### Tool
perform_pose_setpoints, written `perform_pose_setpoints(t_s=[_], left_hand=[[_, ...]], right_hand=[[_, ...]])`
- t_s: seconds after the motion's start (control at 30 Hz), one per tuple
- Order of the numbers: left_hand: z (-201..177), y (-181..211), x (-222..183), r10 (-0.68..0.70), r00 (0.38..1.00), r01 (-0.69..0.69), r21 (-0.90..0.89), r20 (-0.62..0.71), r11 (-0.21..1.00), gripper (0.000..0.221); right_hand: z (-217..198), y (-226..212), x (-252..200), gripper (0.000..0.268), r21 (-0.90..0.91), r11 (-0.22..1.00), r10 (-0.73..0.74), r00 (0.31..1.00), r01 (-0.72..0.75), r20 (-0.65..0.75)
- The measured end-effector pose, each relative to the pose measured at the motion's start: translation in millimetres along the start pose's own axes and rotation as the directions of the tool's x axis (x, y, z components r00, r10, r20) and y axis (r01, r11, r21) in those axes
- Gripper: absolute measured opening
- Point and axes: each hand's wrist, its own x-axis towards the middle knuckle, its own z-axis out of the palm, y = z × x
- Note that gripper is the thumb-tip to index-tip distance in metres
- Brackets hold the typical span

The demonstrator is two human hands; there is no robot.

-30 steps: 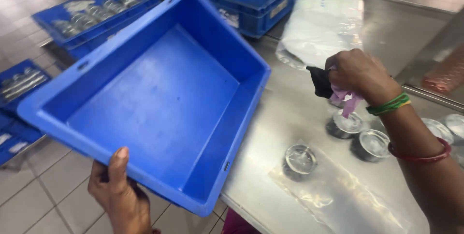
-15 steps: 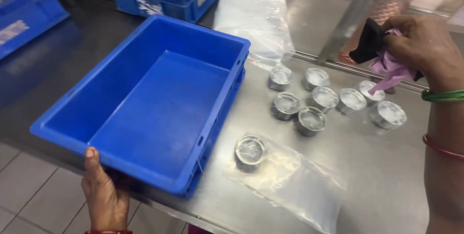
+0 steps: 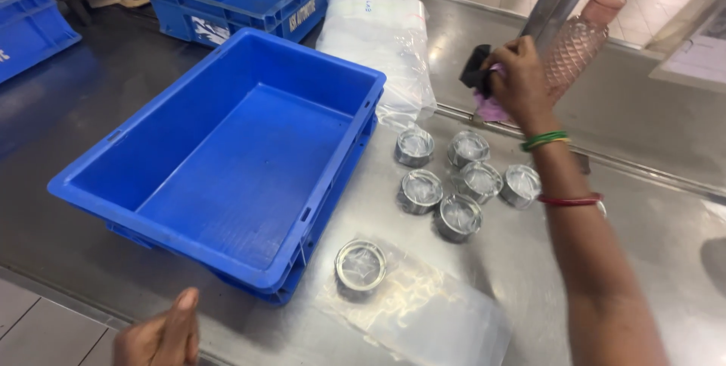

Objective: The person wipes metal rings with a cloth and places them into plastic bags before stacking them inside a blue plastic crate.

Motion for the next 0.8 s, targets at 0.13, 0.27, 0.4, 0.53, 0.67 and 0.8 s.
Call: perform_pose_setpoints(t_s=[0.13, 0.27, 0.4, 0.53, 0.67, 0.8], left_hand=[[12, -5, -7, 0.168, 0.983, -0.161, 0.098, -0.073, 0.982, 0.055], [22, 24, -8, 0.501, 0.860, -0.471, 0.226, -0.099, 0.853, 0.046], [44, 53, -6, 0.777, 0.623, -0.721, 0.319, -0.088, 0.615, 0.041], [78, 155, -5, 0.636, 0.673, -0.709, 0.085, 0.379, 0.700, 0.036], [145, 254, 16, 0.609, 0.559, -0.781, 0.109, 0.562, 0.615, 0.031], [222, 270, 50, 0.702, 0.490, -0.857, 0.142, 0.516, 0.495, 0.049]], right_hand=[[77, 14, 8, 0.022, 0.136, 0.984, 0.139, 0.979, -0.119, -0.150], [86, 14, -7, 0.023, 0.083, 0.984, 0.164, 0.984, -0.158, -0.076], [93, 36, -44, 0.019, -0.079, 0.954, 0.296, 0.871, -0.289, 0.391], [51, -21, -78, 0.071, -0.319, 0.929, 0.351, 0.727, -0.189, 0.591], [51, -6, -92, 0.073, -0.208, 0.915, 0.399, 0.698, -0.346, 0.595], [42, 28, -93, 0.071, -0.084, 0.798, 0.532, 0.631, -0.597, 0.564]])
